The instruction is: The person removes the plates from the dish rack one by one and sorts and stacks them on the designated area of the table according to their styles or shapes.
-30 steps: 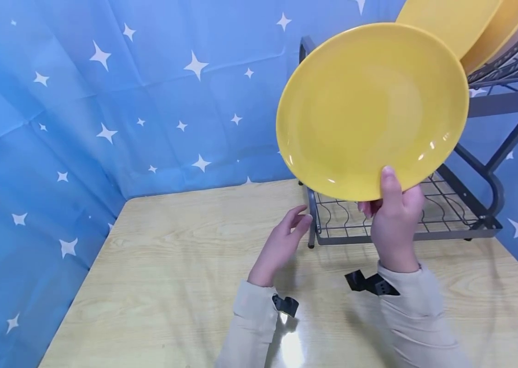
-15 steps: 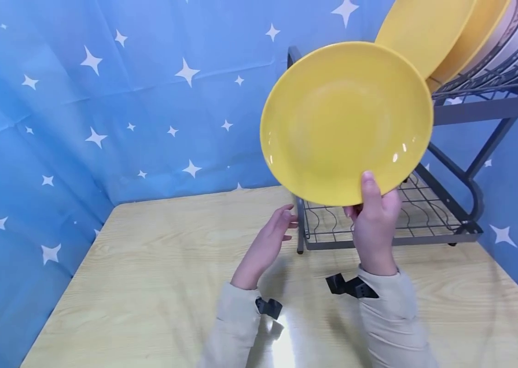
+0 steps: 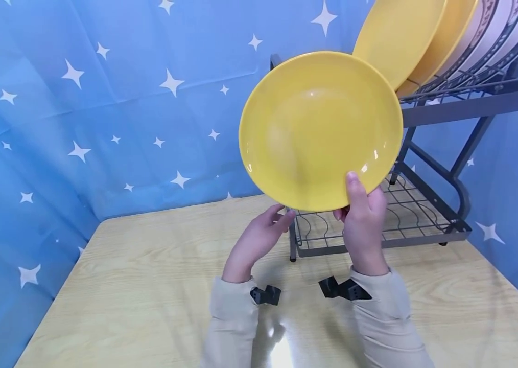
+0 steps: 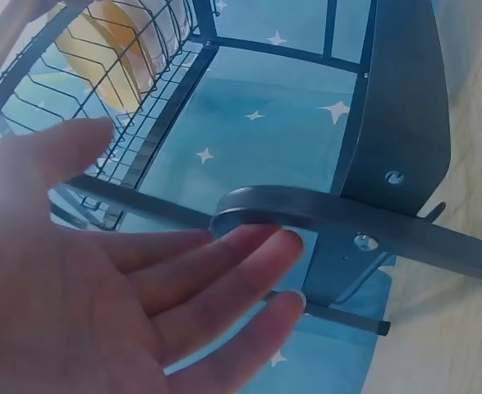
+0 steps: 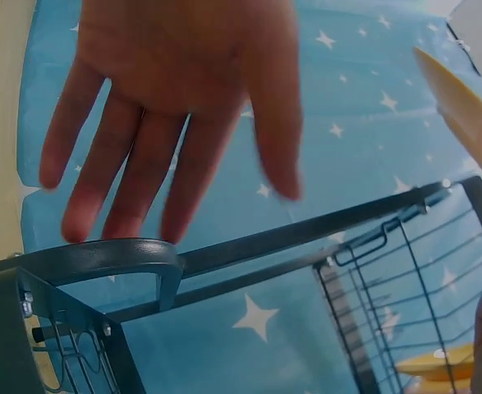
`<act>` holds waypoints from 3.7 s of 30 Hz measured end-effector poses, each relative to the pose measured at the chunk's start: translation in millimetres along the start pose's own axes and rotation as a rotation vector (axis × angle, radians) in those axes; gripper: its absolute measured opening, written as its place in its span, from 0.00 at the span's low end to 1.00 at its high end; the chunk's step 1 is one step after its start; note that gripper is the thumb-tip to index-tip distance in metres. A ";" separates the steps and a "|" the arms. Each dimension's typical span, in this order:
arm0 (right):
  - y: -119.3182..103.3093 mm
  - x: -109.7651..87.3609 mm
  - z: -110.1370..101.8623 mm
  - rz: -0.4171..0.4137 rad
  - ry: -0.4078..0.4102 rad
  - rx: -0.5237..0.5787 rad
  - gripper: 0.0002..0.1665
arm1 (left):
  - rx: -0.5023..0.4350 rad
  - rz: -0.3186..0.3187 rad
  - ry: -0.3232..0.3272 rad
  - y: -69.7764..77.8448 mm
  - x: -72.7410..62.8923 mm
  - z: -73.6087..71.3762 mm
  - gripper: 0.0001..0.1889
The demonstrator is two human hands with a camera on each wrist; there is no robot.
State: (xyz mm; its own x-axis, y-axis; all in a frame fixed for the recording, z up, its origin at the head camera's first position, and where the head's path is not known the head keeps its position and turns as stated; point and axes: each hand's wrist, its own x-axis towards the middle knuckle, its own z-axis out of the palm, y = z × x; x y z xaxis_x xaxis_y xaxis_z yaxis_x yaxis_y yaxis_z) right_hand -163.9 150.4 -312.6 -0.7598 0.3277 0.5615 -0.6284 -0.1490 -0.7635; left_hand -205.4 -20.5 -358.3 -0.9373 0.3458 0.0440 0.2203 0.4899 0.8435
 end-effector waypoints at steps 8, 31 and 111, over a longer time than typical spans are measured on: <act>0.5 1.5 3.0 -0.006 -0.016 -0.031 0.16 | 0.141 -0.005 0.049 2.8 1.3 7.7 0.23; 3.7 7.8 1.6 0.007 0.004 -0.035 0.15 | 0.107 0.228 0.145 8.3 -41.0 -68.1 0.21; 6.5 -4.5 23.9 -0.020 -0.160 -0.099 0.17 | -0.269 0.347 0.596 40.8 -83.2 -89.1 0.14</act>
State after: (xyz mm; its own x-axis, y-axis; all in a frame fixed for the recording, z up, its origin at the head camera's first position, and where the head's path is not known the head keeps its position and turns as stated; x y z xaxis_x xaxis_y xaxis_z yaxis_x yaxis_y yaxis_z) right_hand -168.5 125.7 -312.5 -0.7690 0.1761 0.6145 -0.6303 -0.0486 -0.7748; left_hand -142.5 -100.6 -279.8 -0.8304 -0.0855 0.5505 0.5285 0.1915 0.8270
